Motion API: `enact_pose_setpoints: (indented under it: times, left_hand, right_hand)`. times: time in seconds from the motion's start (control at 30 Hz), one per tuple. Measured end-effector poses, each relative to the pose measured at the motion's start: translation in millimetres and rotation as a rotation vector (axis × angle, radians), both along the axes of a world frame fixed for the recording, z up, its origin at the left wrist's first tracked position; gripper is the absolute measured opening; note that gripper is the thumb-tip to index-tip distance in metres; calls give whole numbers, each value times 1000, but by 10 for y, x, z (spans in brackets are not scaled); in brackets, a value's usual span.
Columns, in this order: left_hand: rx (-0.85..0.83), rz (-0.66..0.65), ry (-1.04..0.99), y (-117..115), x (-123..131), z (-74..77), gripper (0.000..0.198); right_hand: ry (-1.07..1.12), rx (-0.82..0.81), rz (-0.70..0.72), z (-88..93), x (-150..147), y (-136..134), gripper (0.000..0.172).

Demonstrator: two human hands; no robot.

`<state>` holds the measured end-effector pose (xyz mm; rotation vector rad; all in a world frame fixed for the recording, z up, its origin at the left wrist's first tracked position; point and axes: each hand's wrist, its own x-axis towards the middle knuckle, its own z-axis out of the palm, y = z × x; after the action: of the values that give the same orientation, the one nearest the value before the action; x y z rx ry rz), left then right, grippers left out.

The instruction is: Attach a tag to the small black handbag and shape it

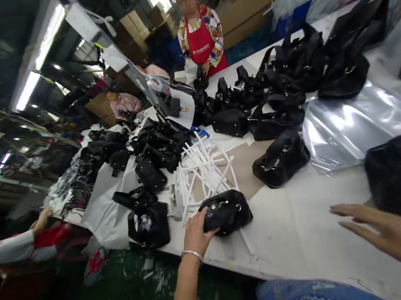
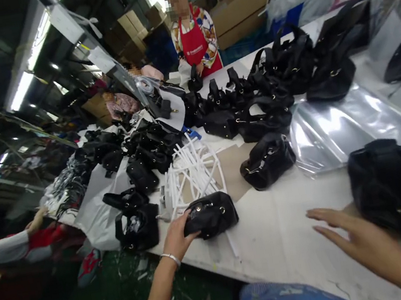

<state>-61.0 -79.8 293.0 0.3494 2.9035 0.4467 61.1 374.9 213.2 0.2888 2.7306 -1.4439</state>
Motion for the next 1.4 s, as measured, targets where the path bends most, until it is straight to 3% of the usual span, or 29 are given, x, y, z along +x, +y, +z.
enact_pose_setpoints:
  times: [0.07, 0.17, 0.27, 0.33, 0.4, 0.5, 0.6, 0.67, 0.8, 0.9, 1.13, 1.23, 1.4]
  left_hand:
    - [-39, -16, -44, -33, -114, -45, 39]
    - [17, 15, -88, 58, -220, 34, 15]
    - [319, 40, -234, 311, -262, 179, 22]
    - [553, -18, -374, 535, -258, 256, 25]
    - [760, -152, -522, 761, -247, 298, 27]
    - [1038, -315, -829, 1073, -270, 285, 32]
    - [1187, -359, -1122, 1401, -340, 208, 41]
    - [1230, -411, -1214, 1659, -376, 137, 43]
    - [1189, -576, -1226, 2174, -368, -76, 41]
    - [1051, -703, -982, 2384, -348, -316, 34]
    - [885, -581, -606, 2312, -440, -824, 28]
    - [758, -622, -426, 2377, -454, -947, 24]
    - [515, -634, -372, 2630, -541, -1020, 38]
  right_hand:
    - [-134, -29, 128, 10, -107, -435, 46]
    - [-222, -60, 223, -24, -210, -860, 43]
    - [-296, -93, 212, -83, -169, -1044, 44]
    - [-373, -133, 188, -115, -78, -1113, 46]
    - [-413, -177, 101, -126, 36, -1181, 51]
    - [-434, -291, -157, -97, 204, -1282, 67]
    - [-405, -424, -458, -33, 349, -1326, 81]
    - [-316, -423, -624, 4, 435, -1310, 81]
    - [-160, -291, -764, 3, 560, -1225, 69]
    - [-102, -205, -807, -84, 559, -1173, 62]
    - [-12, -105, -974, -370, 243, -964, 58]
    - [-39, -68, -990, -397, 99, -806, 52]
    - [-39, -41, -936, -345, 35, -778, 45]
